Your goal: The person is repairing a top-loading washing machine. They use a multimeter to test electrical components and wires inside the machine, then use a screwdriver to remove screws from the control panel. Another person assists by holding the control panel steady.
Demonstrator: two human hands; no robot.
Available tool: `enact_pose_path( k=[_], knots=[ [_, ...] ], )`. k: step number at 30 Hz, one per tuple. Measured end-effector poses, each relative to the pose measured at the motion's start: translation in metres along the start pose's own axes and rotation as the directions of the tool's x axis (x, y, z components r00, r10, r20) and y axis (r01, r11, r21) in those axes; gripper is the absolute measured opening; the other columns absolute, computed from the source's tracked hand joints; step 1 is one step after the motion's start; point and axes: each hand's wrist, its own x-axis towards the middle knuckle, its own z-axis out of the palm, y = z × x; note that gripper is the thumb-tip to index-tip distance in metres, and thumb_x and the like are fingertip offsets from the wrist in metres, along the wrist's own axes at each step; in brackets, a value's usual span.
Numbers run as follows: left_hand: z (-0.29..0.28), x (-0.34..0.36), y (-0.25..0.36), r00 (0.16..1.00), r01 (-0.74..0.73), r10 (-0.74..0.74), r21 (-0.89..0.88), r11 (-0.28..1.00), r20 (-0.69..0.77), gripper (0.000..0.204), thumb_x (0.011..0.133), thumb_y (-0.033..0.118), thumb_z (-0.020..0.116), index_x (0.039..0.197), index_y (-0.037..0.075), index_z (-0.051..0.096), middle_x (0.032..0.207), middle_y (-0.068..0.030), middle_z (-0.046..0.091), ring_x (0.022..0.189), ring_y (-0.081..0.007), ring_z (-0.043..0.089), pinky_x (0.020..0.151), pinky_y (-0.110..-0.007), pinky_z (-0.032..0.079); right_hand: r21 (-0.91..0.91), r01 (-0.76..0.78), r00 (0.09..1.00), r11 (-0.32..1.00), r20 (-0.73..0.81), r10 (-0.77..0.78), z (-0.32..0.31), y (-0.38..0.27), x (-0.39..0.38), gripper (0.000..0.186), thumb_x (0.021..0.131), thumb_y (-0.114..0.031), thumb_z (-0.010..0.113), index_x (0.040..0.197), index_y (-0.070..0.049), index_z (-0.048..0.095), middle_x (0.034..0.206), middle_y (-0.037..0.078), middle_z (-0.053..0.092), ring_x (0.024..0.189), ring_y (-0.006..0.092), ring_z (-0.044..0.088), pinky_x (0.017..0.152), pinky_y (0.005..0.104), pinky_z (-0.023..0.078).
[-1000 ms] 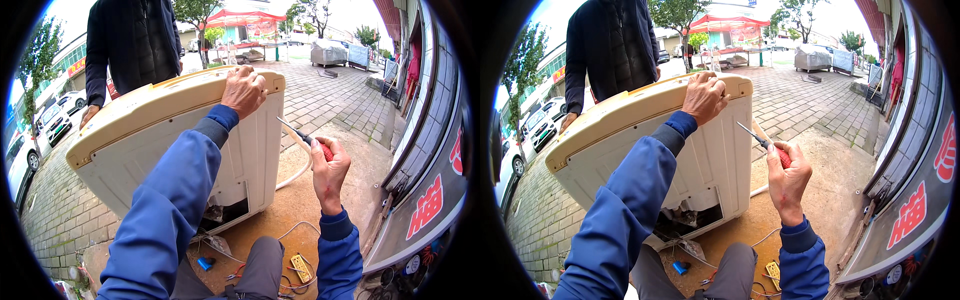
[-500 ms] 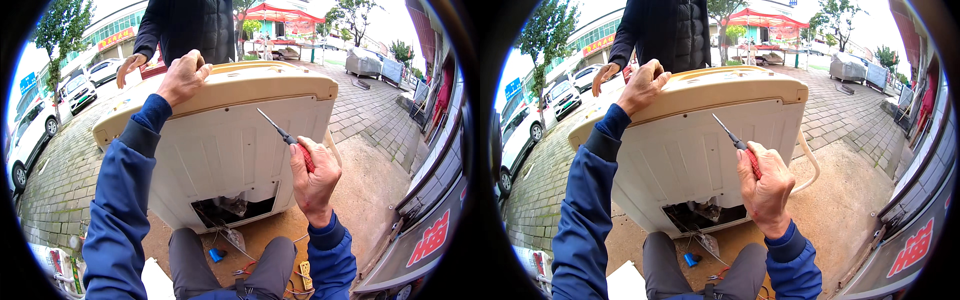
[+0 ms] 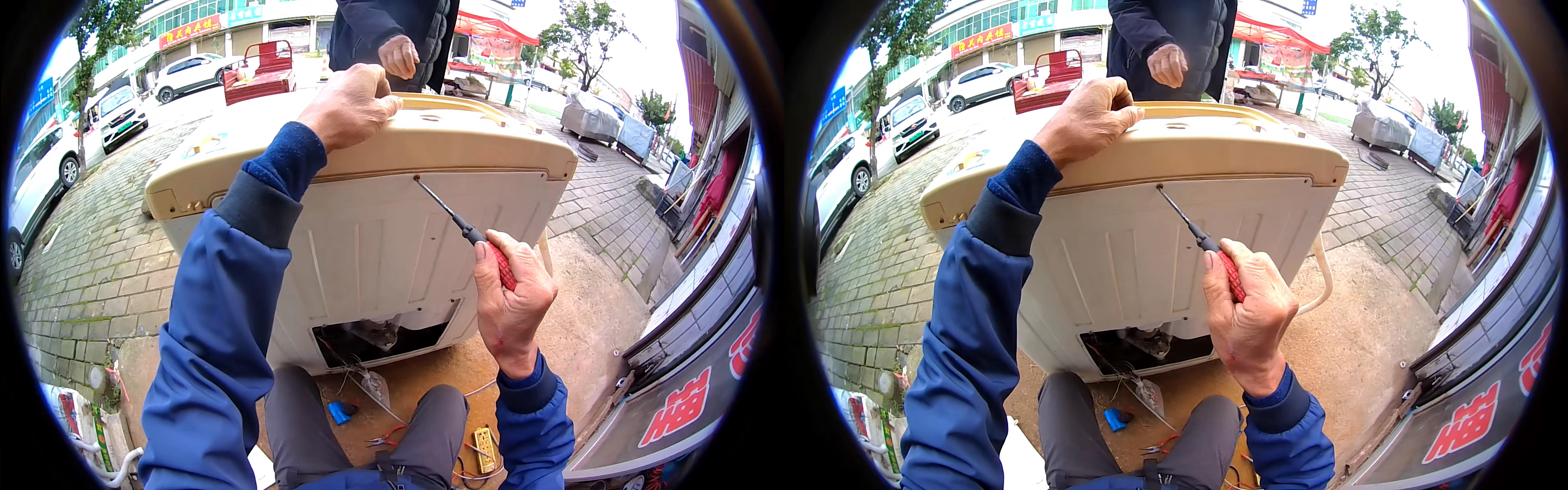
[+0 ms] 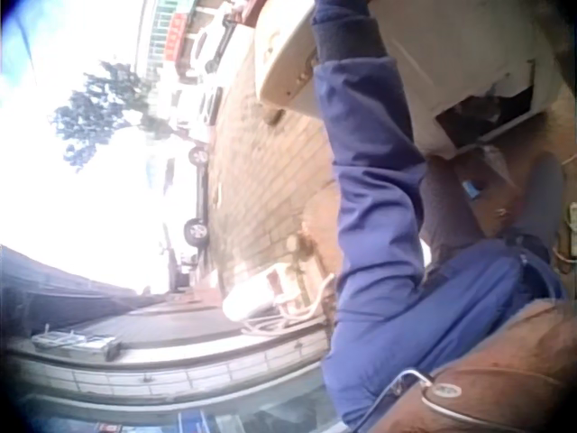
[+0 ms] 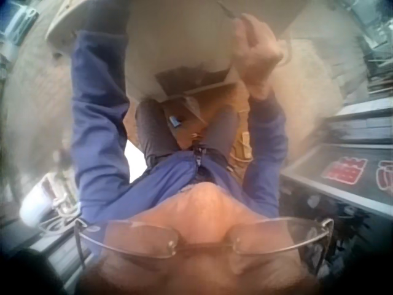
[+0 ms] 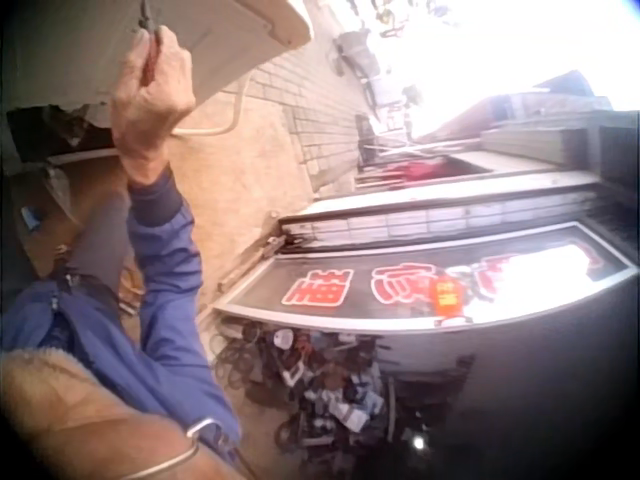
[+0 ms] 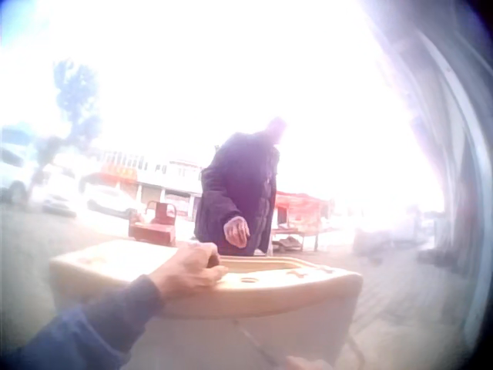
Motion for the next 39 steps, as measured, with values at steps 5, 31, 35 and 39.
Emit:
enact_pose_path(
  k=[5,31,35,39],
  knots=[
    [0.0,-0.001,0.001,1.0,0.012,-0.012,-0.029,1.0,0.001,0.026,0.1,0.02,0.072,0.096,-0.006,0.07,0.078,-0.0146,0.066,0.07,-0.0195,0.061,0.064,-0.034,0.051,0.009,-0.03,1.0,0.999,0.0,0.03,0.0,0.002,0.0,0.02,0.089,0.0,0.079,0.107,0.008,0.073,0.086,0.018,0.071,0.071,0.0253,0.068,0.067,0.0319,0.055],
    [0.015,-0.05,0.014,0.948,-0.084,0.16,0.268,0.96,-0.276,0.024,0.103,0.027,0.066,0.096,0.004,0.066,0.071,-0.019,0.071,0.065,-0.0306,0.074,0.061,-0.04,0.058,-0.502,-0.027,0.569,0.864,0.703,0.426,-0.007,-0.058,0.092,0.026,0.101,-0.017,0.061,0.099,0.008,0.066,0.059,0.015,0.052,0.051,0.0239,0.055,0.054,0.0384,0.045],
    [0.019,-0.051,0.015,0.93,-0.08,0.185,0.317,0.945,-0.317,0.024,0.103,0.028,0.066,0.098,0.004,0.068,0.071,-0.0185,0.072,0.065,-0.03,0.075,0.06,-0.039,0.06,-0.58,0.275,0.588,0.767,0.732,0.343,-0.005,-0.069,0.095,0.027,0.099,-0.013,0.056,0.083,0.009,0.064,0.067,0.028,0.059,0.066,0.042,0.064,0.064,0.0471,0.049],
    [0.012,-0.053,0.02,0.952,-0.076,0.157,0.296,0.952,-0.262,0.028,0.104,0.032,0.066,0.098,0.004,0.068,0.07,-0.0172,0.073,0.065,-0.0299,0.076,0.061,-0.038,0.062,-0.505,-0.208,0.51,0.838,0.675,0.533,-0.006,-0.064,0.107,0.03,0.101,-0.015,0.06,0.082,0.008,0.062,0.063,0.009,0.058,0.051,0.0148,0.054,0.051,0.0352,0.044]
  ],
)
